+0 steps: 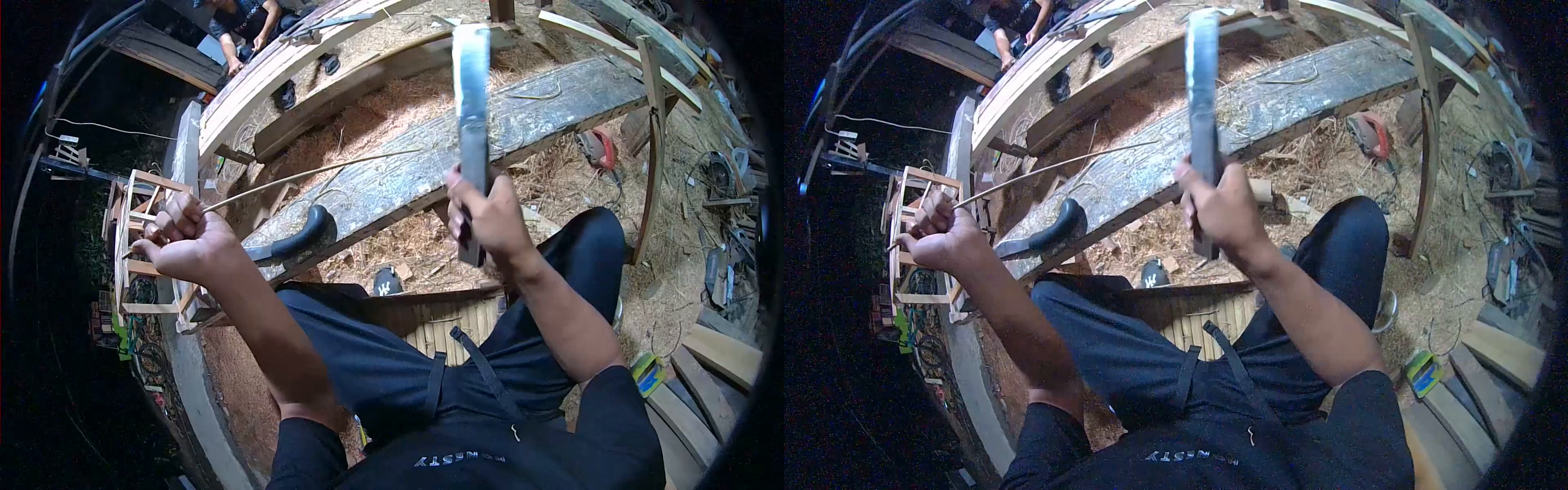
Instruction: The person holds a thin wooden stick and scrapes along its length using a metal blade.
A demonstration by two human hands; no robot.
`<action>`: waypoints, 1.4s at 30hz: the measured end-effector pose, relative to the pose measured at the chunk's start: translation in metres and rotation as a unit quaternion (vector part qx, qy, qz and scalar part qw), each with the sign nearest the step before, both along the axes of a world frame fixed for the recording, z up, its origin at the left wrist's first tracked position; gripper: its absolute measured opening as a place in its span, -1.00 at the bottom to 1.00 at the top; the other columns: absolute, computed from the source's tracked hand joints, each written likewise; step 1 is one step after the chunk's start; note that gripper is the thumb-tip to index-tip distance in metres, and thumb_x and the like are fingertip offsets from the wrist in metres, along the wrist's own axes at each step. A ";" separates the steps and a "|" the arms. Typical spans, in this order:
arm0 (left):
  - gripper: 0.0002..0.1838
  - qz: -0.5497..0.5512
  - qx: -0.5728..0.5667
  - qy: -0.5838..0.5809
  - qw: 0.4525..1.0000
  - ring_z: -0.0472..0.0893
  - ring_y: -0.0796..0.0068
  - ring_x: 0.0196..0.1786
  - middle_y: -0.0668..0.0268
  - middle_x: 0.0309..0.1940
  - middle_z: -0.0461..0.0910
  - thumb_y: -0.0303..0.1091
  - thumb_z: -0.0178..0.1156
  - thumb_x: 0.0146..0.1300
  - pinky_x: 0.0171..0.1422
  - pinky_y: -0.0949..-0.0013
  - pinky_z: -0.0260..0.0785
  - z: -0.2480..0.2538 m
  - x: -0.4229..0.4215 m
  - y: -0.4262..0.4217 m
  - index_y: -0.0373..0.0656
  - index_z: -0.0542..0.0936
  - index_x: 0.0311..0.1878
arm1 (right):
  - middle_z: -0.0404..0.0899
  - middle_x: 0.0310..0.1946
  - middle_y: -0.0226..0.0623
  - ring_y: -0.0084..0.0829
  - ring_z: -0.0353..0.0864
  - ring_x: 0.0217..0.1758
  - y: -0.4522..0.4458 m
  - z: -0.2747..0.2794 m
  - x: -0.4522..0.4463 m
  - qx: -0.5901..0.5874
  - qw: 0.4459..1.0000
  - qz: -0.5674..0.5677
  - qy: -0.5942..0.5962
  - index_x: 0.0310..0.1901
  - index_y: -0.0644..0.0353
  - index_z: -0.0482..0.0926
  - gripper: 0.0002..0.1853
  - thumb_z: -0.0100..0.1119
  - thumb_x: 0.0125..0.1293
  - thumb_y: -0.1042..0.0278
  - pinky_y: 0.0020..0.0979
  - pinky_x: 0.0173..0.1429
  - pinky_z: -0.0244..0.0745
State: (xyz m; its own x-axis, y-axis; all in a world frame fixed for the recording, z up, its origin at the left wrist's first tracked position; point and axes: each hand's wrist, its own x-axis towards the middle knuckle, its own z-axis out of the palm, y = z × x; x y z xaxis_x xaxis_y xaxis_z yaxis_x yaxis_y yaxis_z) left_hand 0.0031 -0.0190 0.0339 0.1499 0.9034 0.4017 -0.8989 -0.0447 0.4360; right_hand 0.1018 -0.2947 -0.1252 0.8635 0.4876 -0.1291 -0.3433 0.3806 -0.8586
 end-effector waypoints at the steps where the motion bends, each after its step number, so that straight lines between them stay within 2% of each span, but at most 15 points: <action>1: -0.41 -0.007 -0.003 -0.001 1.000 -0.15 0.55 -0.61 0.48 -0.69 -0.10 0.10 -0.30 0.65 -0.53 0.39 -0.19 -0.002 -0.003 0.004 0.01 0.12 -0.56 | 0.50 -0.50 -0.41 -0.63 0.39 -0.67 0.001 0.001 0.006 0.029 0.999 -0.029 0.018 -0.10 0.35 0.50 -0.76 0.21 0.48 0.30 -0.46 -0.62 0.33; 6: -0.41 0.040 -0.057 0.018 0.997 -0.14 0.54 -0.62 0.47 -0.69 -0.11 0.07 -0.28 0.65 -0.54 0.41 -0.22 -0.007 -0.001 -0.008 0.00 0.10 -0.57 | 0.42 -0.63 -0.44 -0.61 0.37 -0.69 0.003 0.002 0.027 -0.017 0.998 -0.053 0.019 -0.23 0.30 0.54 -0.72 0.26 0.48 0.22 -0.46 -0.62 0.29; 13: -0.40 -0.135 -0.004 -0.065 0.989 -0.13 0.57 -0.61 0.47 -0.70 -0.09 0.10 -0.32 0.65 -0.52 0.38 -0.21 -0.036 -0.020 0.027 -0.03 0.19 -0.55 | 0.53 -0.64 -0.36 -0.59 0.43 -0.73 0.014 0.008 0.034 0.009 0.999 -0.038 0.025 -0.21 0.34 0.59 -0.76 0.32 0.43 0.29 -0.45 -0.66 0.35; 16: -0.38 -0.127 -0.005 -0.033 0.991 0.01 0.52 -0.63 0.42 -0.70 0.04 0.13 -0.30 0.63 -0.50 0.39 -0.05 -0.046 -0.025 0.023 -0.09 0.31 -0.50 | 0.50 -0.69 -0.39 -0.60 0.43 -0.75 0.012 0.008 0.043 -0.008 0.999 -0.041 -0.004 -0.21 0.32 0.60 -0.81 0.33 0.42 0.34 -0.47 -0.66 0.33; 18: -0.36 -0.045 -0.079 0.067 0.994 0.34 0.37 -0.58 0.30 -0.63 0.31 0.17 -0.28 0.62 -0.42 0.27 0.33 -0.052 -0.029 0.018 -0.18 0.47 -0.36 | 0.52 -0.67 -0.41 -0.60 0.44 -0.74 0.010 0.012 0.047 -0.022 0.998 -0.058 -0.032 -0.19 0.32 0.61 -0.83 0.33 0.41 0.38 -0.48 -0.65 0.32; 19: -0.37 -0.009 -0.091 0.119 0.989 0.57 0.15 -0.42 0.18 -0.49 0.51 0.18 -0.26 0.60 -0.15 0.04 0.58 -0.065 -0.039 0.034 -0.22 0.56 -0.17 | 0.52 -0.67 -0.41 -0.61 0.44 -0.73 0.009 0.017 0.047 -0.043 0.996 -0.073 -0.037 -0.21 0.31 0.62 -0.85 0.34 0.39 0.40 -0.49 -0.65 0.31; 20: -0.43 -0.062 -0.001 0.130 0.990 0.62 0.11 -0.33 0.16 -0.39 0.58 0.13 -0.22 0.61 -0.01 -0.03 0.61 -0.084 -0.055 0.060 -0.20 0.57 -0.04 | 0.52 -0.67 -0.41 -0.61 0.44 -0.73 0.009 0.015 0.050 -0.046 0.995 -0.075 -0.037 -0.21 0.31 0.62 -0.85 0.34 0.39 0.40 -0.49 -0.65 0.31; 24: -0.62 -0.002 -0.035 0.200 0.979 0.62 0.26 -0.27 0.25 -0.30 0.58 -0.03 -0.01 0.59 -0.05 0.18 0.58 -0.092 -0.087 0.070 -0.15 0.53 0.13 | 0.53 -0.65 -0.41 -0.62 0.46 -0.71 0.013 0.011 0.062 -0.077 0.985 -0.132 -0.075 -0.26 0.33 0.64 -0.84 0.35 0.38 0.40 -0.49 -0.64 0.30; 28: -0.75 -0.069 0.056 0.387 0.918 0.62 0.51 -0.31 0.28 -0.25 0.64 -0.29 0.20 0.50 -0.23 0.51 0.51 -0.097 -0.112 0.076 -0.21 0.59 0.11 | 0.55 -0.64 -0.41 -0.63 0.46 -0.70 0.019 0.002 0.069 -0.091 0.980 -0.154 -0.084 -0.28 0.32 0.64 -0.83 0.37 0.36 0.39 -0.49 -0.63 0.30; 30: -0.73 -0.163 0.186 0.621 0.744 0.64 0.54 -0.32 0.23 -0.14 0.69 -0.38 0.21 0.47 -0.26 0.53 0.50 -0.089 -0.118 0.066 -0.25 0.60 0.16 | 0.55 -0.63 -0.41 -0.63 0.46 -0.70 0.023 -0.002 0.069 -0.082 0.981 -0.149 -0.092 -0.28 0.32 0.65 -0.83 0.38 0.35 0.38 -0.49 -0.62 0.30; 32: -0.63 -0.257 0.212 0.685 0.648 0.67 0.56 -0.20 0.21 -0.06 0.70 -0.40 0.25 0.42 -0.17 0.50 0.53 -0.074 -0.110 0.044 -0.26 0.57 0.25 | 0.57 -0.62 -0.40 -0.62 0.46 -0.69 0.028 -0.006 0.068 -0.093 0.978 -0.153 -0.107 -0.27 0.33 0.67 -0.82 0.38 0.35 0.36 -0.45 -0.60 0.33; 34: -0.57 -0.305 0.272 0.708 0.576 0.64 0.59 -0.09 0.24 -0.06 0.70 -0.39 0.26 0.41 -0.09 0.49 0.51 -0.080 -0.101 0.034 -0.26 0.53 0.31 | 0.57 -0.62 -0.40 -0.61 0.47 -0.68 0.032 -0.011 0.066 -0.104 0.975 -0.157 -0.119 -0.27 0.34 0.67 -0.82 0.38 0.35 0.36 -0.43 -0.60 0.33; 37: -0.51 -0.426 0.267 0.678 0.537 0.61 0.64 -0.08 0.30 -0.06 0.67 -0.39 0.20 0.47 0.00 0.48 0.48 -0.091 -0.079 0.006 -0.23 0.43 0.41 | 0.57 -0.63 -0.39 -0.59 0.49 -0.67 0.038 -0.008 0.064 -0.151 0.963 -0.189 -0.123 -0.26 0.35 0.69 -0.81 0.38 0.35 0.36 -0.40 -0.58 0.33; 40: -0.49 -0.537 0.172 0.590 0.577 0.64 0.56 -0.13 0.21 -0.06 0.67 -0.19 0.06 0.57 -0.01 0.43 0.52 -0.097 -0.071 -0.021 -0.18 0.36 0.48 | 0.58 -0.63 -0.37 -0.57 0.51 -0.65 0.033 0.002 0.067 -0.204 0.941 -0.228 -0.142 -0.28 0.35 0.70 -0.81 0.38 0.34 0.36 -0.40 -0.56 0.32; 42: -0.46 -0.605 0.230 0.560 0.518 0.64 0.52 -0.22 0.18 -0.06 0.66 -0.11 0.02 0.59 -0.05 0.42 0.53 -0.094 -0.059 -0.028 -0.17 0.34 0.49 | 0.57 -0.64 -0.38 -0.57 0.50 -0.65 0.031 0.001 0.073 -0.215 0.930 -0.256 -0.153 -0.30 0.35 0.70 -0.81 0.38 0.33 0.36 -0.38 -0.54 0.33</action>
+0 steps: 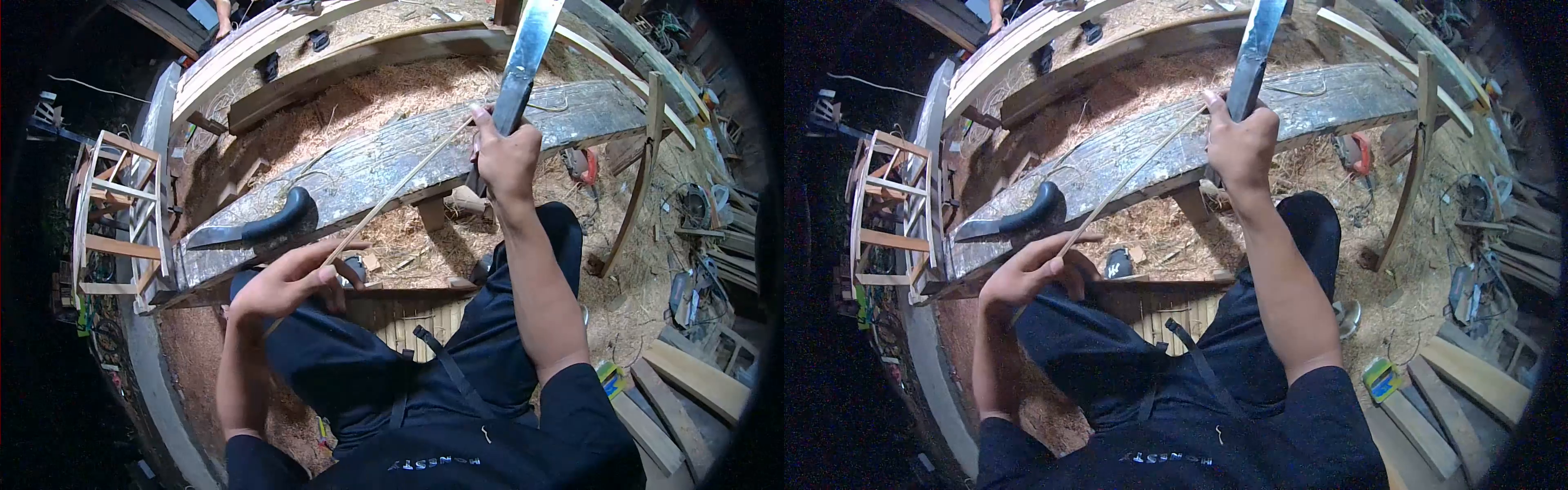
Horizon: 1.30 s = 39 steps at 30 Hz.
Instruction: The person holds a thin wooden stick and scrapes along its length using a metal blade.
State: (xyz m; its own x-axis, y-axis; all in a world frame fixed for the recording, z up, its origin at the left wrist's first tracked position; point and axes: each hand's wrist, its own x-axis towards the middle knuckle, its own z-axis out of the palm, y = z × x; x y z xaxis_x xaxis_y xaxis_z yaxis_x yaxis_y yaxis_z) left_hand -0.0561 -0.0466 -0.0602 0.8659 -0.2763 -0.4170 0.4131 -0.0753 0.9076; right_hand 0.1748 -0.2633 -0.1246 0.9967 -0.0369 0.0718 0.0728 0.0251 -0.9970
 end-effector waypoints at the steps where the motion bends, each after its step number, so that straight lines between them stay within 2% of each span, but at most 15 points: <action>1: -0.45 -0.002 -0.012 0.014 1.000 0.63 0.54 -0.30 0.20 -0.10 0.66 -0.11 0.03 0.58 -0.10 0.42 0.52 -0.003 0.001 -0.001 -0.13 0.33 0.51 | 0.56 -0.66 -0.38 -0.57 0.50 -0.63 0.000 -0.005 0.003 -0.016 1.000 -0.008 -0.024 -0.31 0.36 0.70 -0.80 0.39 0.33 0.35 -0.37 -0.52 0.34; 6: -0.48 -0.134 0.151 -0.004 0.979 0.57 0.59 -0.40 0.29 -0.26 0.61 -0.15 0.03 0.59 -0.26 0.43 0.47 -0.014 -0.004 -0.006 0.03 0.31 0.54 | 0.58 -0.64 -0.36 -0.53 0.52 -0.60 0.001 -0.015 -0.002 -0.053 0.998 0.012 -0.027 -0.31 0.34 0.70 -0.78 0.39 0.34 0.32 -0.36 -0.45 0.38; 10: -0.55 -0.020 0.102 0.058 0.993 0.50 0.68 -0.50 0.38 -0.37 0.60 -0.20 -0.05 0.64 -0.40 0.54 0.40 -0.043 -0.002 -0.022 0.03 0.35 0.50 | 0.61 -0.60 -0.30 -0.50 0.50 -0.61 0.012 -0.013 -0.025 -0.111 0.992 0.063 -0.026 -0.26 0.32 0.71 -0.75 0.38 0.36 0.25 -0.33 -0.44 0.39; 12: -0.56 0.094 0.066 -0.005 0.993 0.48 0.71 -0.50 0.37 -0.46 0.57 -0.17 -0.09 0.64 -0.43 0.60 0.30 -0.052 0.013 -0.033 -0.07 0.38 0.47 | 0.63 -0.57 -0.29 -0.52 0.51 -0.58 0.017 -0.003 -0.041 -0.144 0.982 0.124 -0.016 -0.24 0.32 0.71 -0.76 0.38 0.36 0.26 -0.34 -0.42 0.41; 16: -0.56 0.128 -0.001 -0.027 0.991 0.41 0.72 -0.58 0.40 -0.57 0.50 -0.16 -0.10 0.65 -0.49 0.61 0.21 -0.062 0.036 -0.046 -0.12 0.41 0.44 | 0.65 -0.56 -0.29 -0.53 0.53 -0.56 0.020 -0.016 -0.029 -0.105 0.980 0.166 0.033 -0.23 0.36 0.71 -0.76 0.39 0.34 0.29 -0.35 -0.41 0.41; 21: -0.54 0.202 -0.070 -0.051 0.976 0.35 0.71 -0.62 0.49 -0.65 0.39 -0.16 -0.11 0.65 -0.51 0.60 0.15 -0.090 0.023 -0.060 -0.21 0.44 0.42 | 0.73 -0.49 -0.19 -0.53 0.59 -0.57 0.005 0.008 -0.020 -0.235 0.969 0.068 -0.028 -0.15 0.33 0.68 -0.82 0.29 0.41 0.36 -0.37 -0.44 0.43; 24: -0.55 0.228 -0.055 -0.008 0.972 0.32 0.74 -0.64 0.49 -0.64 0.41 -0.19 -0.11 0.64 -0.53 0.61 0.13 -0.080 0.015 -0.057 -0.17 0.44 0.44 | 0.60 -0.62 -0.39 -0.62 0.43 -0.64 -0.001 -0.014 -0.004 -0.133 0.982 0.131 -0.011 -0.29 0.34 0.71 -0.67 0.34 0.42 0.17 -0.43 -0.55 0.27; 28: -0.55 0.238 -0.069 0.028 0.968 0.30 0.74 -0.66 0.42 -0.62 0.46 -0.24 -0.10 0.62 -0.58 0.62 0.11 -0.075 0.017 -0.062 -0.09 0.41 0.47 | 0.58 -0.59 -0.43 -0.64 0.42 -0.60 -0.006 -0.015 -0.015 -0.210 0.964 0.163 0.031 -0.29 0.34 0.69 -0.58 0.29 0.46 0.04 -0.45 -0.50 0.28; 30: -0.52 0.248 -0.083 0.034 0.965 0.30 0.73 -0.68 0.38 -0.61 0.49 -0.23 -0.12 0.62 -0.59 0.62 0.11 -0.074 0.019 -0.064 -0.09 0.34 0.52 | 0.70 -0.47 -0.25 -0.44 0.62 -0.45 -0.007 -0.014 -0.020 -0.310 0.925 0.205 -0.074 -0.25 0.34 0.70 -0.45 0.26 0.42 -0.15 -0.34 -0.33 0.45; 31: -0.52 0.248 -0.085 0.035 0.964 0.30 0.73 -0.68 0.38 -0.61 0.49 -0.23 -0.12 0.62 -0.59 0.62 0.11 -0.075 0.018 -0.065 -0.09 0.34 0.52 | 0.74 -0.30 -0.07 -0.27 0.72 -0.28 -0.007 0.003 -0.025 -0.340 0.905 0.253 -0.017 -0.06 0.29 0.72 -0.44 0.19 0.45 -0.18 -0.26 -0.17 0.54; 32: -0.50 0.266 -0.102 0.039 0.958 0.29 0.72 -0.68 0.36 -0.60 0.50 -0.24 -0.12 0.62 -0.59 0.62 0.12 -0.077 0.017 -0.067 -0.07 0.28 0.55 | 0.74 -0.30 -0.07 -0.27 0.72 -0.28 -0.007 -0.003 -0.028 -0.342 0.904 0.255 -0.016 -0.06 0.29 0.72 -0.44 0.19 0.45 -0.18 -0.26 -0.17 0.54; 34: -0.48 0.286 -0.121 0.043 0.950 0.29 0.71 -0.69 0.33 -0.58 0.52 -0.25 -0.12 0.62 -0.59 0.62 0.12 -0.077 0.016 -0.067 -0.05 0.23 0.58 | 0.73 -0.14 0.06 -0.15 0.75 -0.12 -0.005 -0.015 -0.035 -0.275 0.921 0.244 -0.132 0.18 0.19 0.66 -0.48 0.06 0.54 -0.11 -0.15 0.00 0.56; 36: -0.44 0.260 -0.128 0.039 0.956 0.30 0.69 -0.69 0.29 -0.56 0.54 -0.26 -0.13 0.61 -0.59 0.61 0.14 -0.072 0.016 -0.066 0.00 0.14 0.61 | 0.70 -0.10 0.10 -0.06 0.75 -0.10 -0.009 -0.011 -0.042 -0.293 0.906 0.278 -0.128 0.35 0.07 0.53 -0.55 0.06 0.57 0.07 -0.09 0.05 0.55; 38: -0.44 0.261 -0.140 0.047 0.954 0.30 0.69 -0.69 0.28 -0.56 0.54 -0.25 -0.13 0.61 -0.60 0.61 0.14 -0.070 0.017 -0.065 0.02 0.13 0.62 | 0.71 -0.22 0.00 -0.25 0.70 -0.22 -0.010 -0.019 -0.043 -0.277 0.869 0.342 -0.226 0.33 0.12 0.55 -0.61 0.09 0.54 0.29 -0.26 -0.02 0.54; 39: -0.44 0.266 -0.147 0.061 0.951 0.30 0.68 -0.70 0.27 -0.56 0.55 -0.25 -0.13 0.61 -0.60 0.60 0.14 -0.071 0.016 -0.065 0.03 0.12 0.62 | 0.70 -0.15 0.07 -0.07 0.71 -0.17 -0.011 -0.016 -0.043 -0.279 0.855 0.374 -0.229 0.34 0.10 0.53 -0.57 0.14 0.46 0.45 -0.17 0.00 0.55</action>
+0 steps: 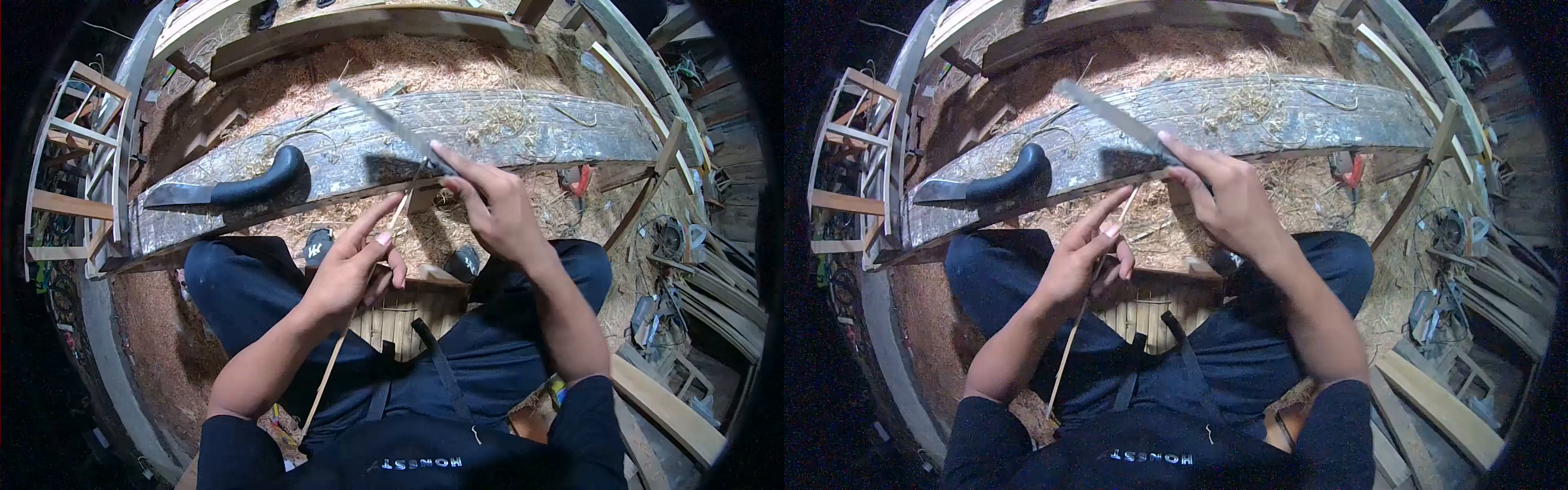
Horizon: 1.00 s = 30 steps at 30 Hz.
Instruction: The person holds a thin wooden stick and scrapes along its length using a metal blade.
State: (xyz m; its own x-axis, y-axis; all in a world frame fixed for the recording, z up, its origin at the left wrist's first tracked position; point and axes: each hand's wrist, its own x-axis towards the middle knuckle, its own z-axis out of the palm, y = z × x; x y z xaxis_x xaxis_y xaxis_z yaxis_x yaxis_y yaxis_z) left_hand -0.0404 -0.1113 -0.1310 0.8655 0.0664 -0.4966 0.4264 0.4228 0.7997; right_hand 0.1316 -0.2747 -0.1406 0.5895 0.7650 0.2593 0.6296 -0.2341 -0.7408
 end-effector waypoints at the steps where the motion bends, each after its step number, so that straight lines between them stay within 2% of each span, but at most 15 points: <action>1: -0.44 0.001 -0.002 0.001 1.000 0.30 0.68 -0.70 0.27 -0.56 0.55 -0.25 -0.13 0.61 -0.60 0.60 0.14 -0.002 -0.002 0.000 0.03 0.12 0.62 | 0.70 -0.15 0.07 -0.07 0.71 -0.17 -0.003 0.000 0.000 -0.002 1.000 0.001 0.001 0.34 0.10 0.53 -0.57 0.14 0.46 0.45 -0.17 0.00 0.55; 4: -0.43 0.018 -0.058 -0.006 0.998 0.28 0.67 -0.71 0.25 -0.53 0.57 -0.25 -0.11 0.61 -0.62 0.58 0.12 -0.005 -0.004 -0.003 0.02 0.12 0.62 | 0.64 -0.20 0.02 0.02 0.66 -0.21 -0.011 -0.004 0.000 -0.044 0.997 0.049 -0.033 0.38 -0.02 0.51 -0.51 0.19 0.42 0.41 -0.13 -0.11 0.55; 6: -0.44 0.028 -0.061 -0.003 0.998 0.28 0.67 -0.71 0.24 -0.50 0.58 -0.26 -0.10 0.61 -0.62 0.58 0.12 -0.004 -0.004 -0.006 0.02 0.13 0.61 | 0.55 -0.28 -0.07 -0.03 0.61 -0.31 -0.015 -0.010 -0.007 -0.031 0.995 0.050 -0.076 0.43 -0.05 0.44 -0.45 0.20 0.41 0.40 -0.15 -0.18 0.54; 9: -0.44 0.041 -0.068 0.015 0.997 0.28 0.67 -0.71 0.26 -0.47 0.57 -0.27 -0.06 0.60 -0.61 0.58 0.13 -0.005 -0.003 -0.010 0.00 0.15 0.60 | 0.48 -0.31 -0.12 -0.08 0.58 -0.35 -0.019 -0.011 -0.019 -0.072 0.995 0.043 -0.058 0.48 -0.10 0.37 -0.40 0.21 0.41 0.33 -0.16 -0.23 0.53; 11: -0.48 0.062 -0.077 0.012 0.995 0.29 0.67 -0.70 0.29 -0.42 0.58 -0.28 -0.09 0.62 -0.66 0.58 0.06 -0.005 -0.002 -0.013 0.01 0.18 0.58 | 0.46 -0.36 -0.14 -0.12 0.56 -0.39 -0.020 -0.015 -0.022 -0.078 0.994 0.045 -0.067 0.48 -0.17 0.37 -0.40 0.21 0.42 0.26 -0.16 -0.27 0.53; 12: -0.47 0.073 -0.056 0.025 0.995 0.29 0.64 -0.72 0.33 -0.53 0.50 -0.27 -0.01 0.58 -0.62 0.56 0.16 -0.003 0.001 -0.015 -0.04 0.21 0.55 | 0.45 -0.37 -0.15 -0.13 0.56 -0.40 -0.021 -0.016 -0.024 -0.091 0.992 0.050 -0.074 0.48 -0.20 0.37 -0.40 0.21 0.42 0.23 -0.16 -0.28 0.53; 15: -0.51 0.063 -0.058 0.046 0.995 0.30 0.63 -0.73 0.34 -0.57 0.46 -0.26 0.00 0.58 -0.65 0.55 0.18 -0.009 0.004 -0.014 -0.08 0.27 0.50 | 0.49 -0.29 -0.12 -0.14 0.60 -0.37 -0.019 -0.020 -0.030 -0.107 0.991 0.050 -0.067 0.47 -0.26 0.39 -0.39 0.24 0.40 0.23 -0.15 -0.26 0.56; 17: -0.52 0.069 -0.054 0.026 0.996 0.29 0.62 -0.75 0.34 -0.61 0.44 -0.25 0.01 0.57 -0.68 0.54 0.16 -0.012 0.007 -0.015 -0.09 0.28 0.47 | 0.53 -0.16 -0.06 -0.11 0.66 -0.26 -0.015 -0.024 -0.033 -0.021 0.996 0.022 -0.082 0.42 -0.16 0.46 -0.39 0.31 0.33 0.37 -0.17 -0.23 0.59; 18: -0.54 0.074 -0.048 0.007 0.996 0.28 0.62 -0.76 0.35 -0.64 0.41 -0.25 0.02 0.57 -0.71 0.53 0.15 -0.014 0.008 -0.016 -0.11 0.30 0.45 | 0.53 -0.16 -0.06 -0.11 0.66 -0.26 -0.013 -0.022 -0.035 -0.022 0.996 0.025 -0.081 0.42 -0.16 0.46 -0.39 0.31 0.33 0.37 -0.17 -0.23 0.59; 20: -0.53 0.086 -0.056 0.001 0.995 0.26 0.62 -0.78 0.35 -0.67 0.39 -0.24 0.02 0.56 -0.73 0.53 0.13 -0.014 0.010 -0.018 -0.11 0.29 0.45 | 0.54 -0.05 -0.05 -0.08 0.67 -0.14 -0.011 -0.017 -0.038 0.011 0.995 0.015 -0.094 0.34 0.01 0.54 -0.40 0.35 0.23 0.53 -0.17 -0.14 0.61; 21: -0.52 0.096 -0.064 -0.007 0.993 0.24 0.62 -0.80 0.36 -0.70 0.36 -0.24 0.03 0.56 -0.75 0.52 0.11 -0.015 0.012 -0.019 -0.12 0.29 0.45 | 0.54 -0.05 -0.05 -0.08 0.67 -0.14 -0.009 -0.018 -0.040 0.011 0.995 0.017 -0.094 0.34 0.01 0.54 -0.40 0.35 0.23 0.53 -0.17 -0.14 0.61; 23: -0.51 0.110 -0.071 -0.010 0.991 0.23 0.62 -0.81 0.38 -0.72 0.34 -0.24 0.03 0.55 -0.76 0.52 0.09 -0.019 0.012 -0.023 -0.12 0.28 0.46 | 0.57 -0.04 -0.09 -0.08 0.66 -0.10 -0.006 -0.021 -0.043 0.040 0.990 0.000 -0.134 0.23 0.16 0.60 -0.47 0.35 0.18 0.58 -0.16 -0.07 0.60; 28: -0.55 0.141 -0.099 0.007 0.985 0.24 0.66 -0.81 0.44 -0.73 0.35 -0.32 0.02 0.56 -0.78 0.53 0.08 -0.017 0.011 -0.029 -0.08 0.31 0.45 | 0.63 -0.05 -0.16 -0.11 0.68 -0.09 -0.004 -0.012 -0.057 0.043 0.992 -0.042 -0.111 0.11 0.20 0.66 -0.60 0.37 0.19 0.55 -0.19 -0.02 0.61; 30: -0.52 0.136 -0.082 0.016 0.987 0.22 0.65 -0.81 0.44 -0.73 0.33 -0.29 0.02 0.55 -0.78 0.53 0.06 -0.016 0.011 -0.029 -0.10 0.27 0.47 | 0.66 -0.07 -0.19 -0.14 0.70 -0.08 -0.004 -0.014 -0.059 0.052 0.993 -0.043 -0.098 0.06 0.18 0.67 -0.64 0.38 0.20 0.52 -0.23 -0.01 0.62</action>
